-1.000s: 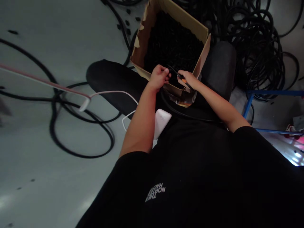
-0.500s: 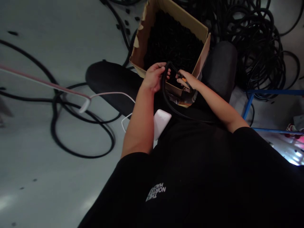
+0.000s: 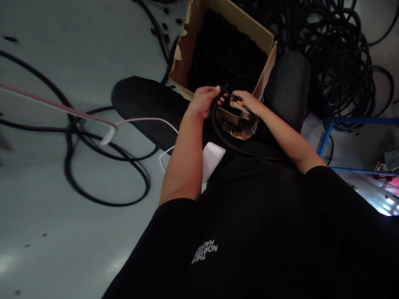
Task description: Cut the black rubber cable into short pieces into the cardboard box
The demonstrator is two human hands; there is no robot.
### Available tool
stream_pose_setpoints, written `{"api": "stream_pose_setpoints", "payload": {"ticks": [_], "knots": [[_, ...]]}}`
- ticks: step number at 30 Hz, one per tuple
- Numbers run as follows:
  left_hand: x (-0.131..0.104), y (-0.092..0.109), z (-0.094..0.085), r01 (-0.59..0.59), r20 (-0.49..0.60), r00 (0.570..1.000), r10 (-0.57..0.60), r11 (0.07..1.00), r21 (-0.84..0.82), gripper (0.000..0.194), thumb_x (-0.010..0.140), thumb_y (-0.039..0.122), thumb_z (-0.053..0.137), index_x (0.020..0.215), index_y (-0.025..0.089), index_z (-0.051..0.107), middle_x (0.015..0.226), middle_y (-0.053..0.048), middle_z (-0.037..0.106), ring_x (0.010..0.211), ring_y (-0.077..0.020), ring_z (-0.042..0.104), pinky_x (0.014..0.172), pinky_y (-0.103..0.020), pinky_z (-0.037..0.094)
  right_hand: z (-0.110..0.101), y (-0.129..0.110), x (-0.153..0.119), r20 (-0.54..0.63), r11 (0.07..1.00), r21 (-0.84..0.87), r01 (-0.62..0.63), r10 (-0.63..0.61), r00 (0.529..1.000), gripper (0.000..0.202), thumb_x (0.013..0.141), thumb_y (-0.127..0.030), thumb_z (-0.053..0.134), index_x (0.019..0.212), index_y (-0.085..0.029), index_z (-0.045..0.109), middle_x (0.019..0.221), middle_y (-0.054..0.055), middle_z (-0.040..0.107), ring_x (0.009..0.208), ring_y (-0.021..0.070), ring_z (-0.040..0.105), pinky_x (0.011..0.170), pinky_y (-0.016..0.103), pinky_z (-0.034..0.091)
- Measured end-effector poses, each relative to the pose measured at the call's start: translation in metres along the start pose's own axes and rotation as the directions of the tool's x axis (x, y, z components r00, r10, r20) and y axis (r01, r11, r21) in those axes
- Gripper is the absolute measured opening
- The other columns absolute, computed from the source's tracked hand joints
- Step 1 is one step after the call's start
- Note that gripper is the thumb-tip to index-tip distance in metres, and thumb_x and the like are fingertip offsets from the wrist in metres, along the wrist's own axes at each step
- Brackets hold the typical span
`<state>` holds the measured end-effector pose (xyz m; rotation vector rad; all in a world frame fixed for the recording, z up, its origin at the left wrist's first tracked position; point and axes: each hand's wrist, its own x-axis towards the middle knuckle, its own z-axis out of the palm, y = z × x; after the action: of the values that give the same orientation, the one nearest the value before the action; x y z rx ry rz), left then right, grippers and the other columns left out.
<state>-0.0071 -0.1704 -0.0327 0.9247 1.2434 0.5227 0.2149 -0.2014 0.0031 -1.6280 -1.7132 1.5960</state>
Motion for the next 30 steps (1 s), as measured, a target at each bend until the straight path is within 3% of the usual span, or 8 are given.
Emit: {"api": "stream_pose_setpoints", "payload": {"ticks": [5, 11, 15, 21, 23, 25, 28, 30], "knots": [[0.000, 0.001, 0.005, -0.058, -0.044, 0.997, 0.061, 0.996, 0.067, 0.039, 0.099, 0.048, 0.097, 0.103, 0.026, 0.065, 0.082, -0.003, 0.073, 0.070, -0.0171, 0.068, 0.063, -0.028, 0.055, 0.000, 0.013, 0.009, -0.081, 0.998, -0.043, -0.036, 0.033, 0.996, 0.035, 0.107, -0.051, 0.081, 0.093, -0.025, 0.062, 0.090, 0.002, 0.068, 0.099, 0.0240, 0.068, 0.099, 0.037, 0.060], [-0.005, 0.005, 0.011, -0.050, -0.096, 0.994, 0.059, 0.995, 0.090, 0.032, 0.092, 0.030, 0.095, 0.098, 0.024, 0.064, 0.078, -0.001, 0.071, 0.063, -0.0143, 0.060, 0.058, -0.026, 0.045, 0.007, 0.025, 0.014, -0.023, 0.999, -0.021, -0.028, 0.027, 0.999, 0.041, 0.110, -0.059, 0.080, 0.101, -0.023, 0.064, 0.092, 0.002, 0.071, 0.091, 0.0210, 0.069, 0.091, 0.034, 0.060], [-0.005, 0.007, 0.010, -0.022, -0.039, 0.999, 0.026, 0.996, 0.092, 0.031, 0.091, 0.029, 0.094, 0.095, 0.023, 0.064, 0.075, -0.001, 0.068, 0.058, -0.0129, 0.055, 0.057, -0.025, 0.042, 0.005, 0.022, 0.015, -0.018, 0.998, -0.058, -0.010, 0.009, 1.000, 0.042, 0.111, -0.059, 0.080, 0.098, -0.023, 0.062, 0.090, 0.001, 0.069, 0.091, 0.0205, 0.068, 0.092, 0.034, 0.058], [-0.001, 0.005, 0.008, 0.045, -0.079, 0.996, -0.038, 0.996, 0.082, 0.027, 0.100, 0.028, 0.090, 0.094, 0.023, 0.064, 0.073, 0.000, 0.068, 0.052, -0.0092, 0.047, 0.050, -0.023, 0.037, 0.002, 0.026, 0.014, -0.027, 0.992, -0.121, 0.018, -0.022, 0.999, 0.047, 0.109, -0.065, 0.081, 0.094, -0.025, 0.061, 0.090, 0.001, 0.067, 0.097, 0.0217, 0.065, 0.095, 0.033, 0.055], [-0.002, 0.004, 0.010, 0.060, -0.099, 0.994, -0.052, 0.995, 0.080, 0.024, 0.102, 0.023, 0.088, 0.096, 0.021, 0.065, 0.076, 0.000, 0.069, 0.053, -0.0083, 0.047, 0.052, -0.021, 0.037, 0.005, 0.034, 0.016, -0.011, 0.993, -0.107, 0.048, -0.050, 0.999, 0.044, 0.111, -0.061, 0.080, 0.098, -0.024, 0.061, 0.092, 0.000, 0.067, 0.097, 0.0201, 0.063, 0.095, 0.032, 0.053], [-0.005, 0.005, 0.012, 0.078, -0.094, 0.993, -0.069, 0.993, 0.090, 0.022, 0.104, 0.017, 0.085, 0.099, 0.020, 0.064, 0.078, 0.001, 0.070, 0.055, -0.0073, 0.048, 0.056, -0.019, 0.038, 0.008, 0.042, 0.021, 0.013, 0.993, -0.098, 0.063, -0.062, 0.998, 0.033, 0.113, -0.047, 0.079, 0.103, -0.022, 0.060, 0.096, -0.001, 0.066, 0.095, 0.0177, 0.061, 0.097, 0.031, 0.051], [-0.009, 0.005, 0.013, 0.094, -0.022, 0.995, -0.092, 0.989, 0.116, 0.021, 0.107, 0.015, 0.084, 0.100, 0.019, 0.065, 0.080, 0.000, 0.069, 0.057, -0.0071, 0.049, 0.061, -0.019, 0.040, 0.008, 0.048, 0.027, 0.046, 0.993, -0.104, 0.065, -0.060, 0.997, 0.020, 0.111, -0.024, 0.077, 0.105, -0.021, 0.059, 0.096, -0.003, 0.062, 0.090, 0.0153, 0.057, 0.098, 0.031, 0.049], [-0.009, 0.004, 0.011, 0.092, 0.019, 0.995, -0.095, 0.990, 0.107, 0.019, 0.111, 0.014, 0.082, 0.099, 0.018, 0.067, 0.081, -0.001, 0.070, 0.058, -0.0080, 0.050, 0.062, -0.020, 0.040, 0.005, 0.049, 0.029, 0.045, 0.991, -0.117, 0.067, -0.063, 0.997, 0.020, 0.110, -0.020, 0.078, 0.103, -0.020, 0.060, 0.092, -0.005, 0.060, 0.089, 0.0147, 0.055, 0.096, 0.030, 0.049]]}}
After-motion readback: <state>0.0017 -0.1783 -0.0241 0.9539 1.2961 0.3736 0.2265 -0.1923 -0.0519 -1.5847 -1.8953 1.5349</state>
